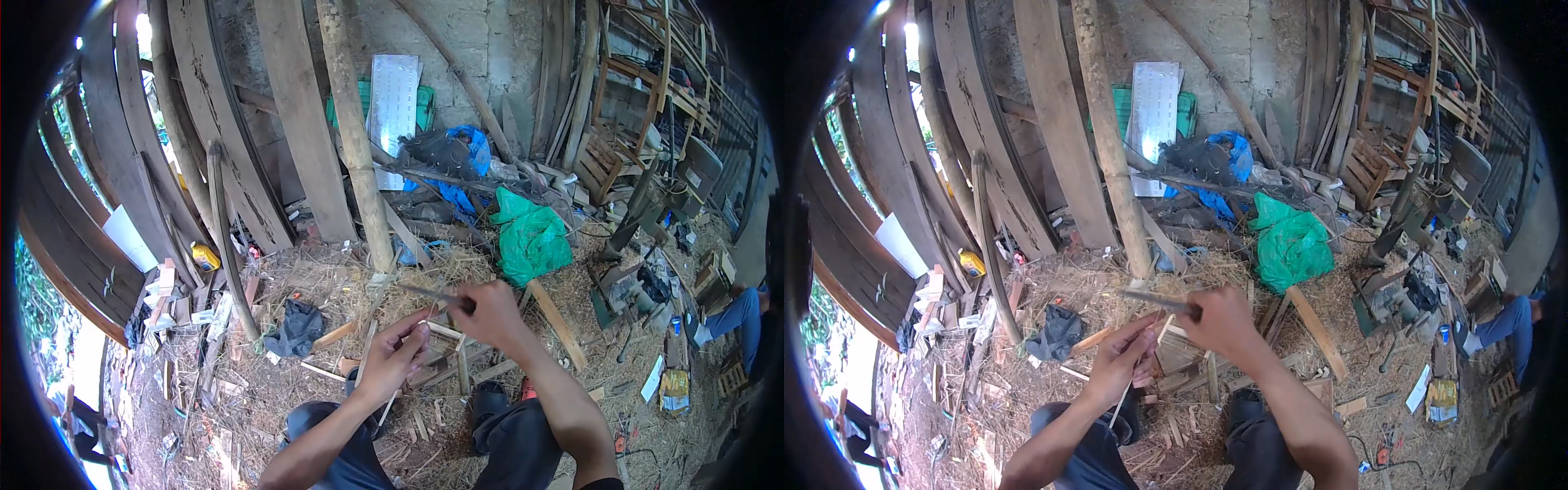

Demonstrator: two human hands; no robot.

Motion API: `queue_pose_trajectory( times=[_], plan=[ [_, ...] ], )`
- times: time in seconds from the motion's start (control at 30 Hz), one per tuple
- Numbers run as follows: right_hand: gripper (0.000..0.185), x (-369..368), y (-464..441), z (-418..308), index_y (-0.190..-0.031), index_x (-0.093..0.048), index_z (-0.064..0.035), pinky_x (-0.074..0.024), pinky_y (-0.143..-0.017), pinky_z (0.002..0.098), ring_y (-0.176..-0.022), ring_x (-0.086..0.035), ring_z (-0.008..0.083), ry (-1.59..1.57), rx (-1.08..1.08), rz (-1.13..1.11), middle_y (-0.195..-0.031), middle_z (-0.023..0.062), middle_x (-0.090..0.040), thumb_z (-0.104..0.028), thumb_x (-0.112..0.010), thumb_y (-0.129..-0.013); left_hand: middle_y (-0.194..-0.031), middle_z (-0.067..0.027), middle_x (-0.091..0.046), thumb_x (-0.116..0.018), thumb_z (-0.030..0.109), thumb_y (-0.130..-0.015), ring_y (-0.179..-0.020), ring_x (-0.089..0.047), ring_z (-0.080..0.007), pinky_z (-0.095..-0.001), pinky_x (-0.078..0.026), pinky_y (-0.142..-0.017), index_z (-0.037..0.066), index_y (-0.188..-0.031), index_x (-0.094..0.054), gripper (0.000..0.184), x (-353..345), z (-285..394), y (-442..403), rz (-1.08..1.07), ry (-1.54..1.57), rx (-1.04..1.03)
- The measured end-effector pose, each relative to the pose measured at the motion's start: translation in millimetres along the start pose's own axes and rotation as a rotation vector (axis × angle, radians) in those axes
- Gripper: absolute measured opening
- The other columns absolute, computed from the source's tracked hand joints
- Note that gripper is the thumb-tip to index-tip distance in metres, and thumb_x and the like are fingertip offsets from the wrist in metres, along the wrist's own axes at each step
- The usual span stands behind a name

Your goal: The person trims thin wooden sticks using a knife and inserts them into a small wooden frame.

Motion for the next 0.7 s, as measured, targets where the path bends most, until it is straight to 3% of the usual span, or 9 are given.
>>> queue_pose_trajectory(
  times=[0.07, 0.13, 0.33, 0.4, 0.5, 0.63, 0.7],
  plan=[
    [0.015, -9.6, 4.1, -8.9, -0.070, -0.066, -0.0056, -0.0510, -0.058, 0.0427, -0.060, -0.064, 0.0343, 0.151, 0.105, -0.108, -0.062, 0.0164, -0.063, -0.021, -0.065, -0.072, -0.074, 0.0016, -0.046, -0.051, 0.018, -0.098, -0.053, -0.038, -0.0030, -0.0191, -0.030, -0.045, 0.004, -0.118, -0.057, 0.025, 1.9, -4.9, -1.2, -0.018, -0.008, -0.001],
    [0.014, -21.0, 5.1, -8.0, -0.070, -0.067, -0.0069, -0.0524, -0.060, 0.0444, -0.058, -0.063, 0.0349, 0.282, 0.095, -0.070, -0.061, 0.0158, -0.063, -0.021, -0.064, -0.071, -0.074, 0.0020, -0.046, -0.052, 0.019, -0.098, -0.053, -0.038, -0.0029, -0.0192, -0.030, -0.045, 0.004, -0.114, -0.058, 0.023, 0.6, -7.8, -0.5, -0.039, -0.020, -0.005],
    [0.015, -30.4, -3.3, -0.1, -0.076, -0.070, -0.0108, -0.0526, -0.061, 0.0442, -0.063, -0.065, 0.0341, 0.405, -0.167, -0.035, -0.067, 0.0171, -0.065, -0.020, -0.058, -0.079, -0.075, 0.0000, -0.045, -0.052, 0.016, -0.097, -0.050, -0.037, -0.0052, -0.0205, -0.030, -0.045, 0.003, -0.106, -0.058, 0.017, -6.2, -9.9, -5.2, 0.021, 0.086, -0.002],
    [0.017, -30.1, -5.3, 10.8, -0.078, -0.071, -0.0116, -0.0524, -0.061, 0.0442, -0.065, -0.066, 0.0342, 0.448, -0.204, 0.070, -0.068, 0.0172, -0.066, -0.019, -0.056, -0.081, -0.076, 0.0005, -0.046, -0.051, 0.014, -0.097, -0.050, -0.036, -0.0049, -0.0198, -0.030, -0.045, 0.005, -0.122, -0.056, 0.026, -10.2, -3.4, -0.8, 0.028, 0.099, -0.009],
    [0.018, -24.4, -8.9, 22.4, -0.078, -0.071, -0.0110, -0.0525, -0.061, 0.0441, -0.065, -0.066, 0.0348, 0.438, -0.209, 0.102, -0.069, 0.0172, -0.066, -0.021, -0.056, -0.082, -0.076, 0.0021, -0.045, -0.051, 0.015, -0.098, -0.054, -0.037, -0.0033, -0.0177, -0.030, -0.044, 0.007, -0.130, -0.053, 0.033, -7.1, -9.7, -1.0, 0.012, 0.048, -0.024],
    [0.019, -27.9, 0.0, 7.4, -0.080, -0.071, -0.0114, -0.0525, -0.061, 0.0441, -0.065, -0.066, 0.0337, 0.503, -0.202, 0.023, -0.070, 0.0168, -0.066, -0.023, -0.056, -0.082, -0.078, 0.0021, -0.047, -0.052, 0.014, -0.098, -0.054, -0.038, -0.0031, -0.0173, -0.031, -0.044, 0.007, -0.128, -0.054, 0.032, -3.5, -12.7, -0.9, 0.018, 0.010, -0.028],
    [0.019, -32.0, 1.8, 4.0, -0.081, -0.072, -0.0122, -0.0526, -0.062, 0.0445, -0.067, -0.067, 0.0334, 0.489, -0.101, -0.073, -0.071, 0.0163, -0.067, -0.023, -0.057, -0.081, -0.078, 0.0022, -0.048, -0.052, 0.014, -0.097, -0.054, -0.038, -0.0028, -0.0172, -0.031, -0.044, 0.008, -0.129, -0.054, 0.032, -6.5, -12.2, 2.4, 0.009, -0.018, -0.050]
  ],
)
Point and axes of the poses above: each hand's wrist, its own y-axis away from the middle knuckle, its own x-axis out of the back of the hand, z = x × y, the point moved 1 cm from there along -y, towards the middle knuckle
